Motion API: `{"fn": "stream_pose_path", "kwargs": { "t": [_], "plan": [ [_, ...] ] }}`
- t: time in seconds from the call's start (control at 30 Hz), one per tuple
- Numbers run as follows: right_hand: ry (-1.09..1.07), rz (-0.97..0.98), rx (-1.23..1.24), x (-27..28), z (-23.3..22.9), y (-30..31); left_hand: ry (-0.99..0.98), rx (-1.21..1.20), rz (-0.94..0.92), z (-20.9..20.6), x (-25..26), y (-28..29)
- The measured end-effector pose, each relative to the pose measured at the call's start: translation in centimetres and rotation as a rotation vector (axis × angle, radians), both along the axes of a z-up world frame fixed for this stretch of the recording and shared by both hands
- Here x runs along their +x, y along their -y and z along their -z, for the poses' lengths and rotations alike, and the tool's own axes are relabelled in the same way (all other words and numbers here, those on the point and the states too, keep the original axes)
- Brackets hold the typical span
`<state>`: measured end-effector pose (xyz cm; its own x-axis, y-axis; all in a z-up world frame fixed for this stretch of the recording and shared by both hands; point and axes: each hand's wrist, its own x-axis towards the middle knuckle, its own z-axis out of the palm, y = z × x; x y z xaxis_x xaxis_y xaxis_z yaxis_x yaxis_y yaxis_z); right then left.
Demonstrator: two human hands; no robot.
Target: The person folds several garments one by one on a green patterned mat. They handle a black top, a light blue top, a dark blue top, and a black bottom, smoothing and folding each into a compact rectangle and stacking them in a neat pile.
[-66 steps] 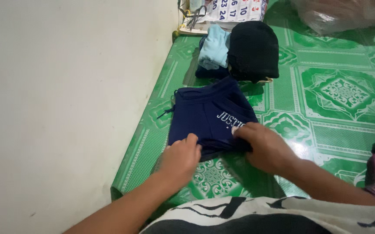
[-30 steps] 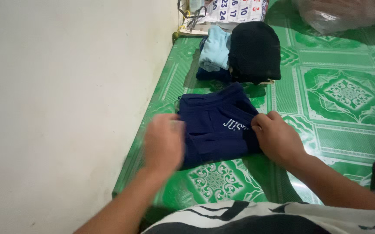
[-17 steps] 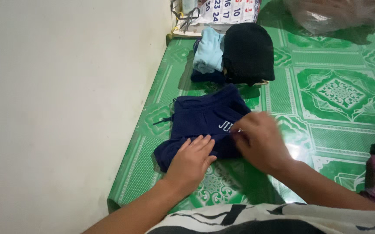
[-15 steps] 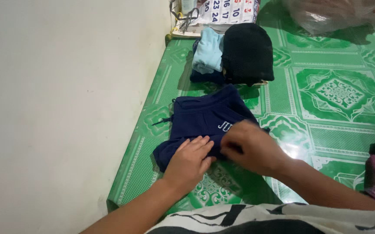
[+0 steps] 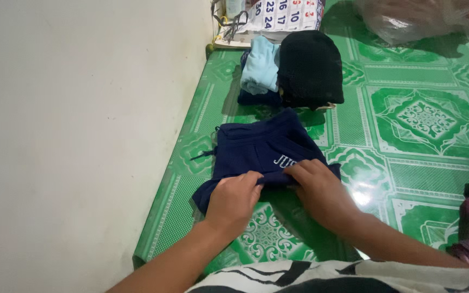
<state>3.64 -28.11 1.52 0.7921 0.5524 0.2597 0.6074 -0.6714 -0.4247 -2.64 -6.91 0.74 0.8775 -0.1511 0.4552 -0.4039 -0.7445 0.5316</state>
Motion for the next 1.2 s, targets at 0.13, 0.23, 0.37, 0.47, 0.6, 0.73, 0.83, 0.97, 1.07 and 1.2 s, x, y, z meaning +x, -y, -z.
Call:
{"fn": "stream_pose_path", "kwargs": {
  "t": [0.13,0.23,0.37,0.47,0.6,0.73,0.83,0.97,1.07,1.2],
  "plan": [
    [-0.071,0.106,-0.212,1.4,-1.2,-0.9,-0.184,-0.004,-0.086,-1.1,1.0,-0.1],
    [-0.058,0.091,-0.247,1.8,-1.9,-1.4,-0.325,0.060,-0.146,-1.9,1.6,-0.2],
    [-0.126,0.066,-0.289,1.6,-2.5,-1.2,-0.563,0.159,-0.214,-2.7,2.2,-1.0],
    [-0.147,0.049,-0.336,1.4,-3.0,-1.3,-0.659,0.204,-0.207,-2.8,2.5,-1.3],
    [-0.232,0.052,-0.462,1.6,-3.4,-1.5,-0.774,0.219,-0.186,-2.7,2.7,-1.8],
    [-0.297,-0.053,-0.465,2.3,-3.3,-1.3,-0.858,0.144,-0.051,-3.1,3.1,-3.1],
    [-0.325,-0.108,-0.451,2.8,-2.9,-1.3,-0.914,0.126,-0.062,-3.1,3.2,-3.5],
    [-0.349,-0.133,-0.388,3.1,-2.3,-0.8,-0.854,0.115,-0.064,-2.7,3.1,-3.8],
    [-0.269,-0.185,-0.385,3.4,-2.3,-0.6,-0.717,0.133,-0.034,-2.4,3.4,-4.1],
    [-0.329,-0.155,-0.417,3.7,-2.3,-0.7,-0.683,0.150,-0.102,-2.1,2.9,-3.5]
  ]
}}
